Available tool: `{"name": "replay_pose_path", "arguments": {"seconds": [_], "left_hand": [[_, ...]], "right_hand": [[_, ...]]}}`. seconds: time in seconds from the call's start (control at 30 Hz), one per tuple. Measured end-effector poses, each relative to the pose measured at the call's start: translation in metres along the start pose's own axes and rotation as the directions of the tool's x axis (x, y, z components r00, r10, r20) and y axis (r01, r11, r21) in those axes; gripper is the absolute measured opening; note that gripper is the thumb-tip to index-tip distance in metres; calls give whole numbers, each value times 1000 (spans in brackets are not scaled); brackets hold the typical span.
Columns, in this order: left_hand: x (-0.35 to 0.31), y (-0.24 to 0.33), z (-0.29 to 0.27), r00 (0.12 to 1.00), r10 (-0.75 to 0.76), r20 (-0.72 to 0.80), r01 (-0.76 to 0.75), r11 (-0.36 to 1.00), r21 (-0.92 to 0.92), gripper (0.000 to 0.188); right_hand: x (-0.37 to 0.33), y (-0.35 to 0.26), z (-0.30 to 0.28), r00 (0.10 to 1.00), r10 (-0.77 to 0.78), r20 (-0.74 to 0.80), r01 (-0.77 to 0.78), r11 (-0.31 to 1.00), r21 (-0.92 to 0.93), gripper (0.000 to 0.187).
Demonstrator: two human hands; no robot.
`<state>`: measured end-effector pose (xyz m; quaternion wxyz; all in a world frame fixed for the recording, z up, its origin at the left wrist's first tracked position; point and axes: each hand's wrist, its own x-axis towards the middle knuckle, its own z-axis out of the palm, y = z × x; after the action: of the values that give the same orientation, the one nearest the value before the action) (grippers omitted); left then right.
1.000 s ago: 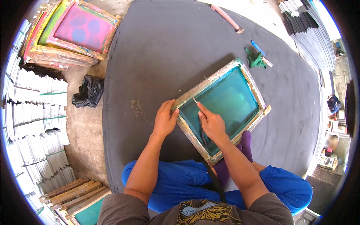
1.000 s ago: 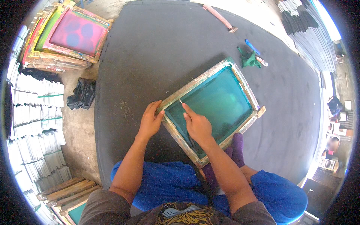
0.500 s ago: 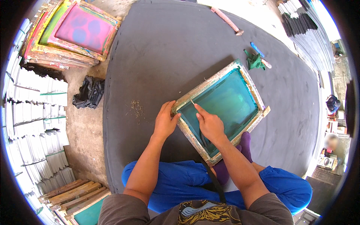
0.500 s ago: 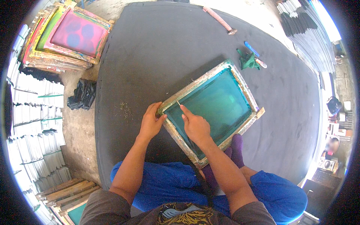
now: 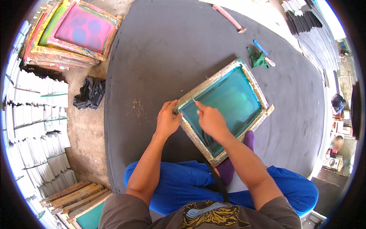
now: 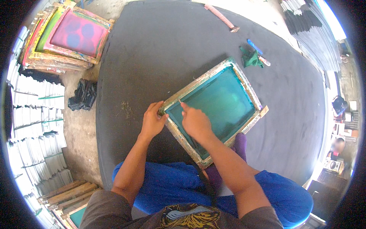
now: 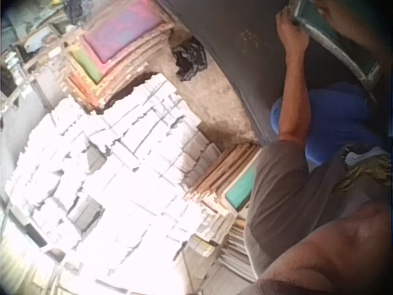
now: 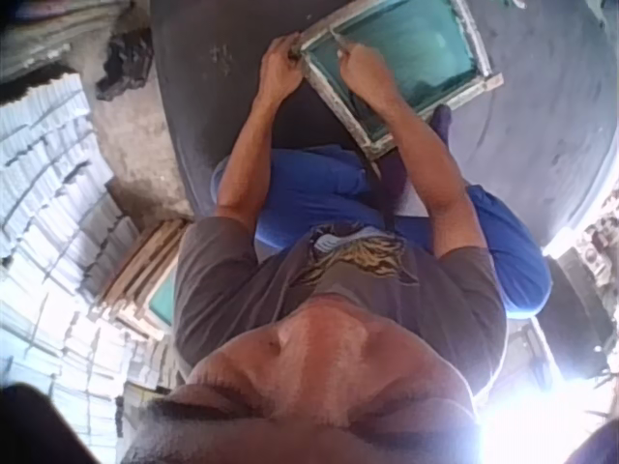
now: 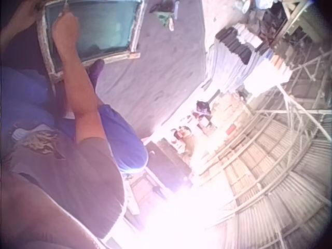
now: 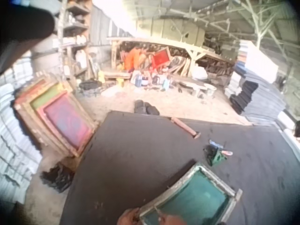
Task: The person sits on the floor and uses a small tool to scrape and clean the edges of a rectangular screen printing frame. They work along the frame's perimeter, removing residue or debris from the mesh and wooden border.
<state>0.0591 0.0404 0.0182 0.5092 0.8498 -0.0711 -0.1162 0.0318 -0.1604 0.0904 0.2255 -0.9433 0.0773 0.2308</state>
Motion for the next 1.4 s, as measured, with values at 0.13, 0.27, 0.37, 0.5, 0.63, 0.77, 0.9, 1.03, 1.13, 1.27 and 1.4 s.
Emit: {"name": "replay_pose_path", "arguments": {"seconds": [0.13,0.27,0.37,0.5,0.63,0.77,0.9,1.03,1.13,1.27,1.4], "left_hand": [[-2,4,-2,1000,5,-1,-5,1000,8,61],[-1,3,-3,1000,-13,-4,13,1000,16,61],[-3,-1,-2,999,28,-41,-26,998,50,60],[1,3,4,997,78,-21,-77,997,23,60],[-2,-1,-5,1000,26,-15,-26,999,41,60],[-2,1,1,998,57,-33,-55,997,60,59],[1,-5,1,998,44,-34,-43,999,23,58],[-1,-3,-3,1000,11,-27,-11,1000,9,58],[4,0,0,999,38,-19,-38,999,-11,59],[2,4,-8,1000,5,-14,-5,1000,-12,56],[2,2,-6,1000,-2,-3,2,1000,-26,56]], "right_hand": [[-8,-12,6,998,64,-2,-64,998,26,53],[-7,-11,10,996,92,-19,-92,995,33,43],[-10,-5,25,993,84,-84,-78,995,70,46],[9,48,80,908,-92,-409,291,841,456,49],[-12,-13,19,985,173,17,-172,984,-39,47],[-1,16,32,990,135,44,-139,865,481,48],[2,29,38,992,119,52,-127,802,584,45],[-2,5,26,988,-22,-152,33,997,76,46],[19,61,81,930,-23,-367,285,675,681,49],[-2,30,35,921,137,365,-389,260,884,49],[-3,43,66,931,-87,-353,237,881,409,48]]}}
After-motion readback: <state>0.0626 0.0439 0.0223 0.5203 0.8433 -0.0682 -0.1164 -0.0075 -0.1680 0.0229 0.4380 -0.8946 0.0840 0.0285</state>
